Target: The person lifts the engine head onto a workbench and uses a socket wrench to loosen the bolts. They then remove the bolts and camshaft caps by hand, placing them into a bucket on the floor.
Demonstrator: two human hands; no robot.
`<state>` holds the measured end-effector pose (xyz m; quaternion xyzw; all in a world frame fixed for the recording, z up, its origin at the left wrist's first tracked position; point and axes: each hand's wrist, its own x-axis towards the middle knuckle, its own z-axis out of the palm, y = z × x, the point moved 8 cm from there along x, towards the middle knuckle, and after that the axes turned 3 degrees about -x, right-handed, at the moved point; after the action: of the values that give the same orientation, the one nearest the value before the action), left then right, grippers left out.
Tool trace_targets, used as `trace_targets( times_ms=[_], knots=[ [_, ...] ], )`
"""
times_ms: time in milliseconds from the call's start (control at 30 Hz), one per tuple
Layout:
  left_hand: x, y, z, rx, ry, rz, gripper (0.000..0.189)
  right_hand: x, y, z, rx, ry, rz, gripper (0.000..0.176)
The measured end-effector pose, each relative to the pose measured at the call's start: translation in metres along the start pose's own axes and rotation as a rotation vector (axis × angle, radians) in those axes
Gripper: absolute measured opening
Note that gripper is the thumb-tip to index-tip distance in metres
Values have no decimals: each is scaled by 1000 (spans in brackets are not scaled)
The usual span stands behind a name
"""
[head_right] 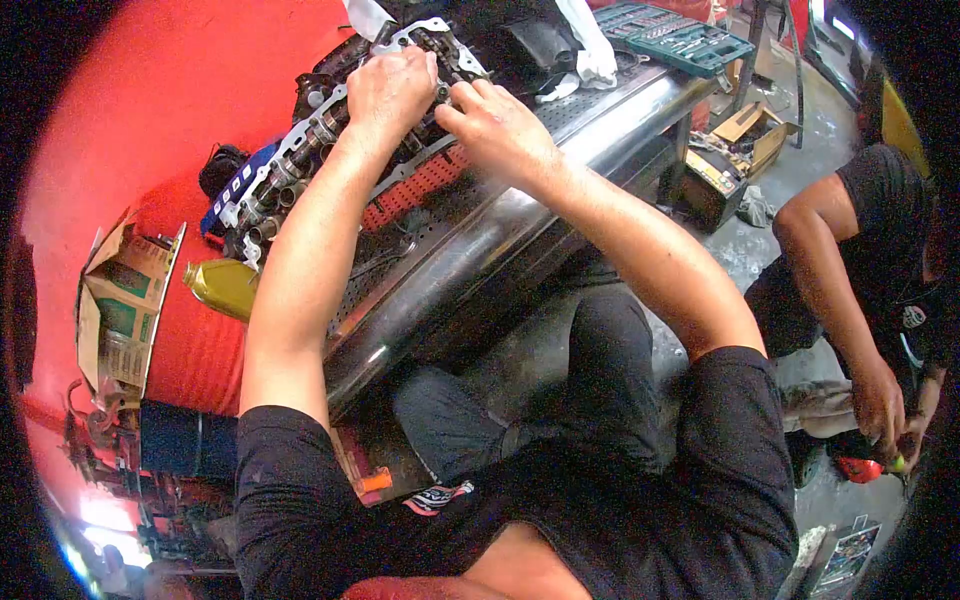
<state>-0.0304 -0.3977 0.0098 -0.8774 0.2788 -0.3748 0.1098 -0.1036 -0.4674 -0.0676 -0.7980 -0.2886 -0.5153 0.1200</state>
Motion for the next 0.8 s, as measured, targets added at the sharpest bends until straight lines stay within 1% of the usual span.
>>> trace_targets(
  times_ms=[67,100,133,233,267,367,467,567,600,700,733,767,800],
  knots=[
    [-2,5,-9,42,160,21,24,4,6,-9,45,82,106,15],
    [-3,7,-13,64,239,30,22,7,8,-13,68,123,158,16],
    [-1,4,-11,48,233,-8,24,10,15,-17,52,127,279,21],
    [9,-5,7,4,66,11,25,21,21,-4,-101,35,250,22],
    [8,-7,7,5,87,13,31,25,21,1,-133,-3,220,23],
    [1,-4,4,-22,51,59,31,30,24,11,-165,-27,252,21],
    [-2,-3,-15,-28,201,8,23,30,28,12,-126,-55,374,17],
    [7,-9,9,44,99,91,31,31,26,10,-126,12,375,17],
    [10,-11,19,25,50,127,30,32,26,11,-122,10,353,17],
    [5,-5,1,-7,1,68,32,33,30,15,-95,-9,301,17],
    [3,-8,-1,-14,46,23,34,33,30,17,-71,-25,284,18],
    [5,-7,1,-23,71,56,35,33,30,18,-45,-39,266,18],
    [9,-8,4,-31,97,87,36,32,33,16,-36,1,303,17]
  ],
)
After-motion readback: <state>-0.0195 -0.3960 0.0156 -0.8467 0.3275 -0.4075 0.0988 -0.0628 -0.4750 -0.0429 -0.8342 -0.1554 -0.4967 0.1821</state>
